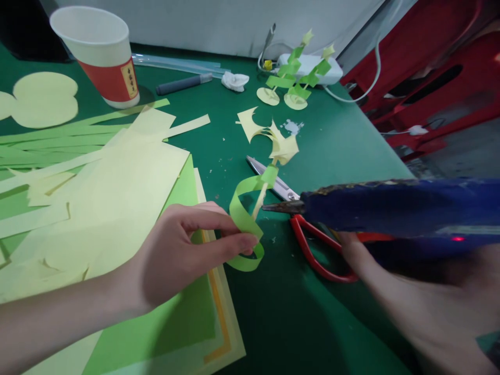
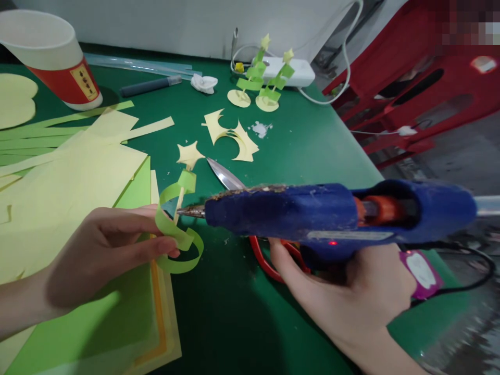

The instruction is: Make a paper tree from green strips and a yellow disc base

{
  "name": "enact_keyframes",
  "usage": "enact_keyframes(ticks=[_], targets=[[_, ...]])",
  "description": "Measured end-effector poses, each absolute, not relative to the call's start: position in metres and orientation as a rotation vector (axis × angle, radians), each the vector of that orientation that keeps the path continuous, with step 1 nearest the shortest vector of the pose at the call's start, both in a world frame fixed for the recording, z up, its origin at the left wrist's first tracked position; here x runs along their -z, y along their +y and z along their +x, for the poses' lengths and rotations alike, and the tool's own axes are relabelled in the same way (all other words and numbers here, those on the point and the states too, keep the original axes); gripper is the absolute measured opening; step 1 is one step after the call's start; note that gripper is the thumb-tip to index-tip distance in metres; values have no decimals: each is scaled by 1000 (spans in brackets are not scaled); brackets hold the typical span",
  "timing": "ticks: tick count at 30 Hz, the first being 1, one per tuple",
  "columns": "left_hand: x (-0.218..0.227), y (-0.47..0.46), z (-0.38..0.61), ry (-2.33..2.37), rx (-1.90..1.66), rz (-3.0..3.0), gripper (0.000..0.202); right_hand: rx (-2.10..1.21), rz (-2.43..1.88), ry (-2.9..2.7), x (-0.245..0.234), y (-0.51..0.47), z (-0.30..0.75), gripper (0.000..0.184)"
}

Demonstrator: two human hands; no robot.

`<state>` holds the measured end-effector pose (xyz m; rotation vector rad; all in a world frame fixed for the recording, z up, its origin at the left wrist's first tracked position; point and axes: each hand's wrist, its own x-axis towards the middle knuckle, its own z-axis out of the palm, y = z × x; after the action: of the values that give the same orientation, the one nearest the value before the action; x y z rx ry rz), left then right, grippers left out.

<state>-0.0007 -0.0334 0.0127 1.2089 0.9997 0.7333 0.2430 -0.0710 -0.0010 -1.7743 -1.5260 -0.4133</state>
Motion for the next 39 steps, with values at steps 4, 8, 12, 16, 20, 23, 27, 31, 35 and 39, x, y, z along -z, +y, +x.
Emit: enact_keyframes(ticks=[4,8,12,16,20,23,27,31,35,39], targets=[[-12,-33,-1,990,-742,1184,8,513,-1667,-1641,1,-69,245,44],[-11,-33,-1,962,-766,1178,8,593,-1595,-1738,-2,-68,240,37],[-10,-34,-1,961,-773,1210,9,565,-1728,-1723,-9,-66,231,36],[-10,-34,-2,964,-770,1232,9,491,-1875,-1573,-17,-57,236,42],[-7,-33,-4,959,-744,1310,11,294,-2040,-1460,-20,-40,259,39],[-5,-32,-6,986,-730,1375,11,144,-2267,-1445,-16,-28,275,45],[-4,-32,-7,1025,-711,1380,11,-27,-2383,-1570,-4,-14,288,44],[-6,-32,-8,1028,-712,1337,11,33,-2306,-1644,2,-12,282,41],[-6,-32,-8,1022,-708,1341,12,43,-1670,-1758,-13,-31,243,13],[-5,-32,-8,1004,-728,1340,12,-655,-1308,-1916,-30,-50,191,7]])
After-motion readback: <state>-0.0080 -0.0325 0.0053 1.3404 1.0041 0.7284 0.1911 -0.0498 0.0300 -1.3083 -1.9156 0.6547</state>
